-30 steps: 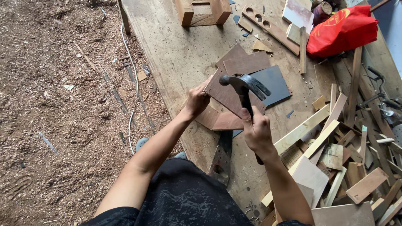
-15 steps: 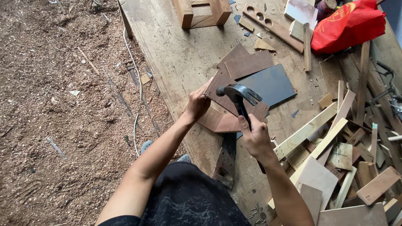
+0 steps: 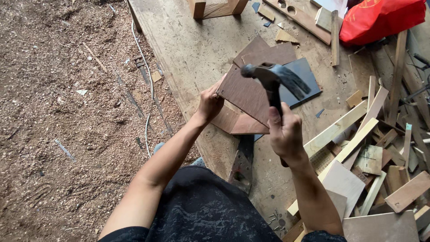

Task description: The person assembles a small wooden structure by hammering nails into pre-drilled holes. They align wooden pieces, insert nails, and use a hammer to secure the joints, occasionally adjusting the pieces to ensure proper fit.

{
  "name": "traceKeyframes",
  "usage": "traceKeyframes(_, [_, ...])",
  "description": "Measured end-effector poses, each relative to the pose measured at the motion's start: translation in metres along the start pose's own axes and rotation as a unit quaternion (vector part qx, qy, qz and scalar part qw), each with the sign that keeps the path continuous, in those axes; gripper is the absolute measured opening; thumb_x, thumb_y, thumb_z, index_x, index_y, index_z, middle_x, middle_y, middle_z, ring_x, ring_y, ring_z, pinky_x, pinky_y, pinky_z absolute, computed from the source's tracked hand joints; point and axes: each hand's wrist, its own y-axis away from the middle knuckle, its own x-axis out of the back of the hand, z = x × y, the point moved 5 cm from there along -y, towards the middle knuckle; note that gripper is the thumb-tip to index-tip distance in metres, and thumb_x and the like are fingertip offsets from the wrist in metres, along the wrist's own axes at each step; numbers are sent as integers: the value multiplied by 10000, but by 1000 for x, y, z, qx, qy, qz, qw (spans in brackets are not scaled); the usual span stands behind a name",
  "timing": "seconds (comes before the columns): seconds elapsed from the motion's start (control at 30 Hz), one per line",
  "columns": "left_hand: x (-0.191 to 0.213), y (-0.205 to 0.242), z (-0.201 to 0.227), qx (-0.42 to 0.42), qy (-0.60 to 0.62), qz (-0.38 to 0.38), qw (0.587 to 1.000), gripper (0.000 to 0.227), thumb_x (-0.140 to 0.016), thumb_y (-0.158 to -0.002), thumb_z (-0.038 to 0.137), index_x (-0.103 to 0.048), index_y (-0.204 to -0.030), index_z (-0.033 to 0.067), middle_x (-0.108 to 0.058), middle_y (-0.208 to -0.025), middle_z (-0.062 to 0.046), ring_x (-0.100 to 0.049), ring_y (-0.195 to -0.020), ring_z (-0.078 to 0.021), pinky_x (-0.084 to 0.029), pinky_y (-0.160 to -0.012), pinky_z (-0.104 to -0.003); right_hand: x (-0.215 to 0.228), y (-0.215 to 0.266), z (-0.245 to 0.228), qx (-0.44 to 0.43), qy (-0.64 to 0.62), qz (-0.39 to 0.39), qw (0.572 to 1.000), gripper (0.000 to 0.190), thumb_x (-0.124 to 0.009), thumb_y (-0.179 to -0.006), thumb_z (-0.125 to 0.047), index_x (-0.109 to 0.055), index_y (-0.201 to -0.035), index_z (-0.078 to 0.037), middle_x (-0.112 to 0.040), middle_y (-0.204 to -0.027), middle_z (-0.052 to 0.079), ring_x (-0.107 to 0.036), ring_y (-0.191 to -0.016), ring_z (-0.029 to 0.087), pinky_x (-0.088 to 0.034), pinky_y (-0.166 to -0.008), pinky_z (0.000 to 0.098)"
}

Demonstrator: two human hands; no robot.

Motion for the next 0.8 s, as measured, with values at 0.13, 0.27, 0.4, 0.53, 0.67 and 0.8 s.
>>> traceKeyframes(0.13, [-9, -2, -14, 82, 9, -46, 996, 471, -553, -917, -102, -562, -1387, -77, -681, -1298, -229, -747, -1033, -301, -622, -882, -330, -31, -4, 6, -58, 5, -75, 996, 517, -340, -1070, -496, -547, -938, -41, -461, -514, -20, -422, -342, 87, -359, -270, 268])
traceKeyframes(0.27, [-4, 1, -6, -35, -44, 0, 998, 436, -574, -917, -104, -598, -1351, -73, -664, -1331, -238, -709, -1188, -342, -609, -1026, -378, -32, -1, 12, -131, 77, -166, 974, 497, -361, -1052, -483, -552, -907, -48, -457, -482, -15, -408, -324, 113, -314, -263, 316])
traceKeyframes(0.4, [-5, -2, -6, -32, -39, -4, 999, 449, -549, -901, -122, -586, -1347, -86, -666, -1330, -253, -715, -1174, -338, -595, -975, -363, 1, -7, -9, 30, 54, -11, 998, 523, -362, -1135, -478, -523, -919, -29, -459, -532, -5, -479, -418, 94, -349, -366, 308])
traceKeyframes(0.53, [1, 0, 2, -21, -30, 7, 999, 483, -547, -850, -126, -583, -1331, -102, -671, -1291, -258, -720, -1145, -351, -623, -989, -379, -23, -10, -5, -6, 44, -35, 998, 529, -359, -1102, -491, -524, -876, -43, -491, -502, 15, -481, -386, 123, -366, -344, 322])
traceKeyframes(0.67, [1, -7, 6, 32, 12, -4, 999, 460, -560, -868, -131, -607, -1324, -102, -698, -1247, -266, -761, -1040, -317, -638, -917, -354, -38, -11, 11, -112, 107, -172, 973, 501, -380, -1070, -483, -549, -879, -51, -522, -488, 14, -505, -361, 140, -379, -304, 328])
traceKeyframes(0.8, [5, -6, 13, -5, 0, 14, 1000, 456, -552, -856, -136, -598, -1308, -99, -684, -1263, -272, -728, -1124, -359, -627, -969, -370, -4, -7, -3, 16, 51, -25, 998, 506, -369, -1109, -465, -548, -928, -28, -506, -504, -13, -529, -402, 107, -388, -350, 284])
